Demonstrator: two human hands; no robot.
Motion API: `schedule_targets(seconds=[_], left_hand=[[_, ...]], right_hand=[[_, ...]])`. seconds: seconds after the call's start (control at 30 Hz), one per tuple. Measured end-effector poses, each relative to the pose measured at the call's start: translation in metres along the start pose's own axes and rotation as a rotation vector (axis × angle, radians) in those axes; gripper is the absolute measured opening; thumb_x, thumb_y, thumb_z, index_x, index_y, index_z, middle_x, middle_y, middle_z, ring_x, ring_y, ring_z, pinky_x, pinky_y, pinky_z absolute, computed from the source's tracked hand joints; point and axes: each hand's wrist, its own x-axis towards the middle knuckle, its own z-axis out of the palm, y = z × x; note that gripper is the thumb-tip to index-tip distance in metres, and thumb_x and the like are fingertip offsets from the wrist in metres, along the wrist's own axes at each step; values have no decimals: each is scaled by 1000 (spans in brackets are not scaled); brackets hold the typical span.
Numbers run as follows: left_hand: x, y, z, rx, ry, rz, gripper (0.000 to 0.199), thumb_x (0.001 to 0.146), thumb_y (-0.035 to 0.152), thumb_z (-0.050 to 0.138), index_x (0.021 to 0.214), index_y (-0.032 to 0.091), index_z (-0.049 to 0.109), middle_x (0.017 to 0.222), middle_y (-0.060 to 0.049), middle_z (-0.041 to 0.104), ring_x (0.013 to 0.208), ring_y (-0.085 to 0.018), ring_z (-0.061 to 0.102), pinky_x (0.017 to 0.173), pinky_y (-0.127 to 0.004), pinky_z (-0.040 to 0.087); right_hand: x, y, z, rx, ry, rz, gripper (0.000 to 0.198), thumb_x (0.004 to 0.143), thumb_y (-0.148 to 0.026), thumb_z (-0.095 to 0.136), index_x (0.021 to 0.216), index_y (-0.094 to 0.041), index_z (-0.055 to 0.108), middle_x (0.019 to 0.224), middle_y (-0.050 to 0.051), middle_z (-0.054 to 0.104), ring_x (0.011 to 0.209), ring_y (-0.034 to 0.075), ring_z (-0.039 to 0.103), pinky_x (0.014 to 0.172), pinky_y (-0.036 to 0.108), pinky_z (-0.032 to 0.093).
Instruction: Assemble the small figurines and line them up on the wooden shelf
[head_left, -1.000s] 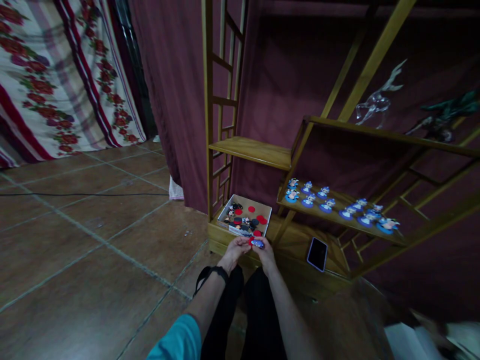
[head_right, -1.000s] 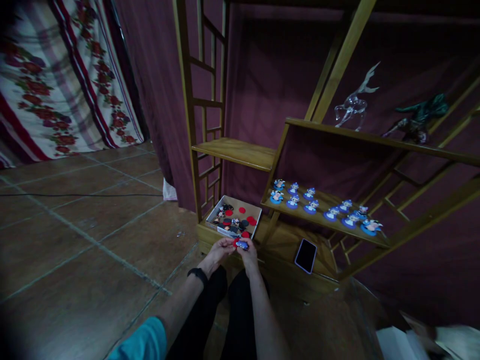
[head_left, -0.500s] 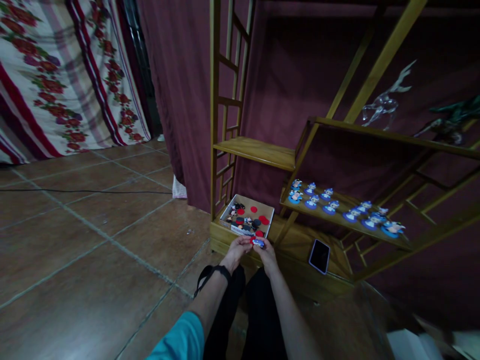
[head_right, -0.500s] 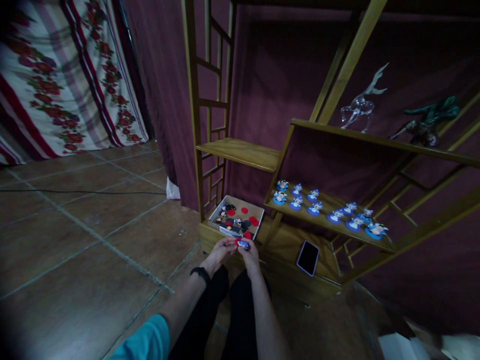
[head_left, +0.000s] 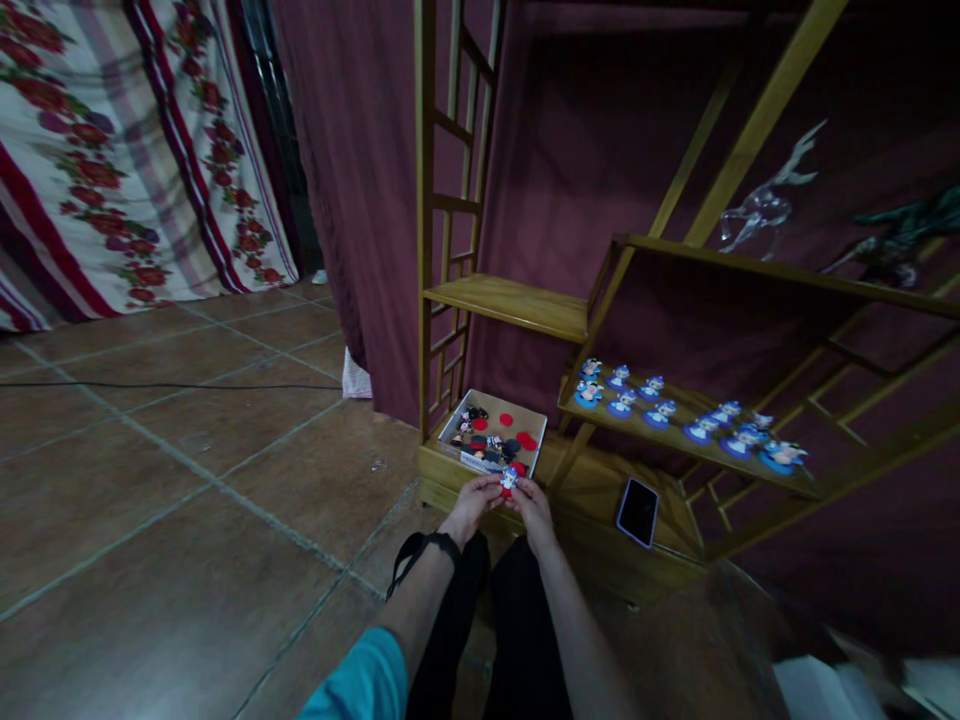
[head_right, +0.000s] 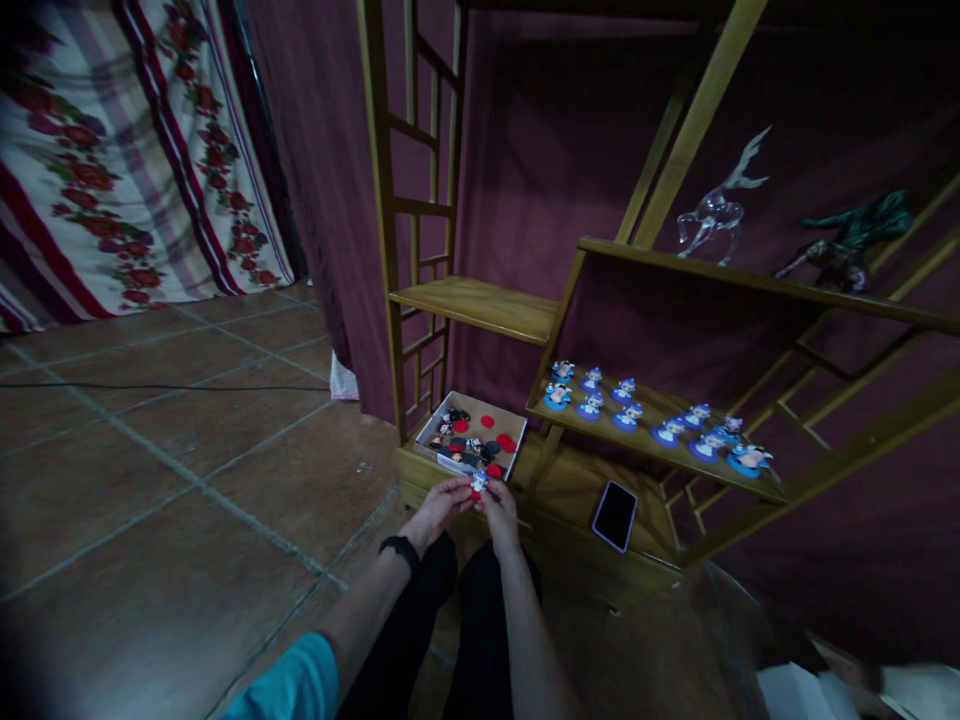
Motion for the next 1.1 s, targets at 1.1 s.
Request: schedule_targets(seconds=[1.1], left_hand=[[-1,0,4,9,45,27,20,62,12,71,80,11,64,69,-6,66,60,-12,62,58,-21,49]], right_hand=[[0,2,-6,47,32,25,27,55,-37,70,73,-18,63,76,2,65,66,15,62,60,28,51]])
